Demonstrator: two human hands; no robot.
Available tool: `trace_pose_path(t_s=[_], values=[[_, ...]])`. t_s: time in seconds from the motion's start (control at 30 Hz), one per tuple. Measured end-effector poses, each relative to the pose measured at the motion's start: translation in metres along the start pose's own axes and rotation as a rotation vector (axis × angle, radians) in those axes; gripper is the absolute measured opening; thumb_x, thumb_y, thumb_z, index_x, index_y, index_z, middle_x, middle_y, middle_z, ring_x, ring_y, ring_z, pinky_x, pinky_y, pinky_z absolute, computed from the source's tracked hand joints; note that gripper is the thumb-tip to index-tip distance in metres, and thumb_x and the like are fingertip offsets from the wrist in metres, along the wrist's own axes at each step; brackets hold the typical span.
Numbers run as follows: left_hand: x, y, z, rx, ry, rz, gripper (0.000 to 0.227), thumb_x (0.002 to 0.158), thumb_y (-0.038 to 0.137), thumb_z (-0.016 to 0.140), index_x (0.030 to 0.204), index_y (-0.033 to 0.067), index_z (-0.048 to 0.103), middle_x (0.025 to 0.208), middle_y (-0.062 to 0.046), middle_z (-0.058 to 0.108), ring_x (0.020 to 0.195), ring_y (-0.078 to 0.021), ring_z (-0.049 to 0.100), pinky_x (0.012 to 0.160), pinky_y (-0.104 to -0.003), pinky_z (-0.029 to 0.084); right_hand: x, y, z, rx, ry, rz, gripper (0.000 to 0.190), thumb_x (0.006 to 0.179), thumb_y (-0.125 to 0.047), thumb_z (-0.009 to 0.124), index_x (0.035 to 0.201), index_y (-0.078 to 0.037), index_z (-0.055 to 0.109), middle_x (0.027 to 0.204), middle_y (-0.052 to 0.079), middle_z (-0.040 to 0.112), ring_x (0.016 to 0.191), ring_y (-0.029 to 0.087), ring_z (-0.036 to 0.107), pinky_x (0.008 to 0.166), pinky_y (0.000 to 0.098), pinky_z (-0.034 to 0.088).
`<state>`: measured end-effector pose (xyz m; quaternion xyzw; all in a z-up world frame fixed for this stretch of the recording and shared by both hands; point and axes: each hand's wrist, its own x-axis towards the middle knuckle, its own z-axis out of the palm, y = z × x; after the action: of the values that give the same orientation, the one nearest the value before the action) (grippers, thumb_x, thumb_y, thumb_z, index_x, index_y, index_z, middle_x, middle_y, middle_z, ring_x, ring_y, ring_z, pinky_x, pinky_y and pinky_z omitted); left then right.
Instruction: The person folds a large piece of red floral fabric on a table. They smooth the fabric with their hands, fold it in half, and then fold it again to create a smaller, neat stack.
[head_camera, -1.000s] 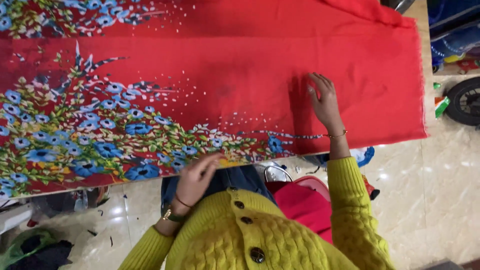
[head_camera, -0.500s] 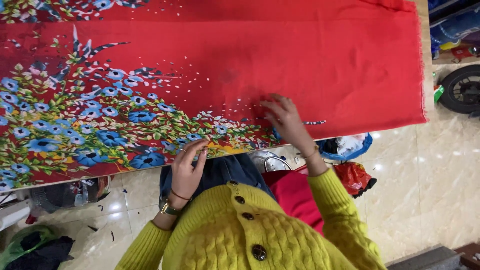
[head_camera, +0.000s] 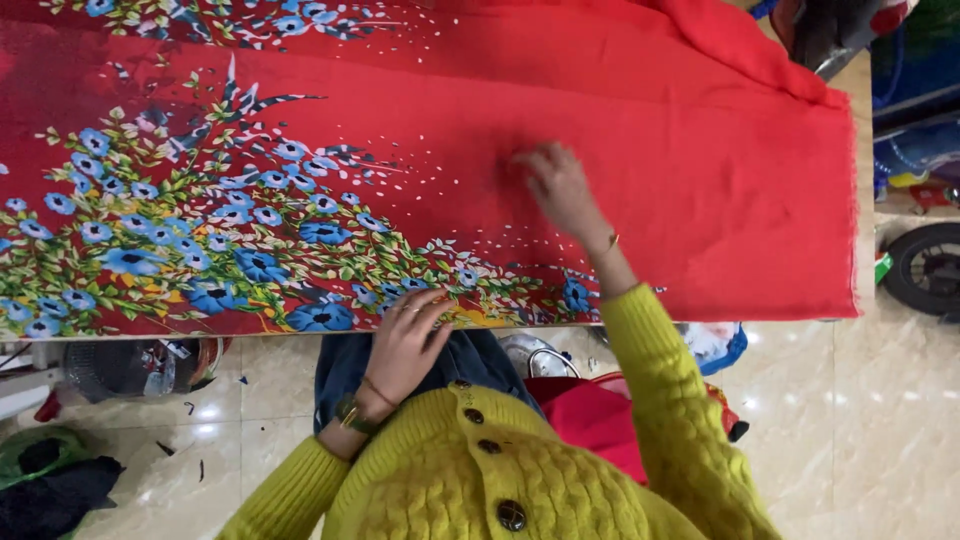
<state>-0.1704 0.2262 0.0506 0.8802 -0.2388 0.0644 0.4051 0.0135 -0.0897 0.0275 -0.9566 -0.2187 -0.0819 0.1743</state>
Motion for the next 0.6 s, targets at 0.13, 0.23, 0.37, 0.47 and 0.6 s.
trace_pose_path(t_s=[0.13,0.23,0.37,0.47,0.6], values=[[0.039,0.013,0.046,0.120,0.037,0.080,0.026,0.096,0.013,0.069,0.120,0.0026,0.069,0.120,-0.019,0.067,0.116,-0.0410,0.062,0.091,-0.057,0.052,0.060,0.059,0.001,-0.065,-0.045,0.086,0.037,0.096,-0.009,0.065,0.132,-0.016,0.064,0.124,0.014,0.053,0.113,0.041,0.055,0.087,0.0611,0.051],[0.058,0.001,0.092,0.255,-0.214,0.090,0.045,0.098,0.035,0.062,0.138,0.0146,0.060,0.144,-0.014,0.052,0.134,-0.0341,0.047,0.105,-0.054,0.046,0.104,0.075,0.007,-0.004,-0.030,0.088,0.060,0.086,0.010,0.046,0.137,-0.016,0.062,0.128,0.015,0.054,0.107,0.039,0.049,0.089,0.0512,0.045],[0.071,0.007,0.115,0.415,-0.185,0.122,0.043,0.100,0.045,0.055,0.128,0.0144,0.065,0.139,-0.014,0.057,0.128,-0.0331,0.050,0.097,-0.052,0.042,0.136,0.084,0.019,-0.089,-0.095,0.057,0.066,0.083,0.013,0.042,0.138,-0.018,0.061,0.127,0.016,0.055,0.099,0.039,0.052,0.083,0.0542,0.050],[0.067,0.010,0.114,0.416,-0.176,0.144,0.039,0.098,0.042,0.059,0.123,0.0127,0.066,0.136,-0.014,0.057,0.124,-0.0340,0.052,0.093,-0.051,0.044,0.144,0.089,0.023,-0.103,-0.107,0.037,0.073,0.079,0.016,0.042,0.139,-0.020,0.061,0.123,0.016,0.054,0.094,0.039,0.052,0.080,0.0547,0.053],[0.061,0.020,0.113,0.417,-0.271,0.125,0.042,0.094,0.044,0.066,0.123,0.0142,0.068,0.136,-0.011,0.057,0.123,-0.0310,0.053,0.093,-0.052,0.046,0.146,0.092,0.023,-0.127,-0.099,0.001,0.070,0.081,0.015,0.042,0.139,-0.020,0.059,0.120,0.017,0.053,0.095,0.042,0.053,0.073,0.0576,0.054]])
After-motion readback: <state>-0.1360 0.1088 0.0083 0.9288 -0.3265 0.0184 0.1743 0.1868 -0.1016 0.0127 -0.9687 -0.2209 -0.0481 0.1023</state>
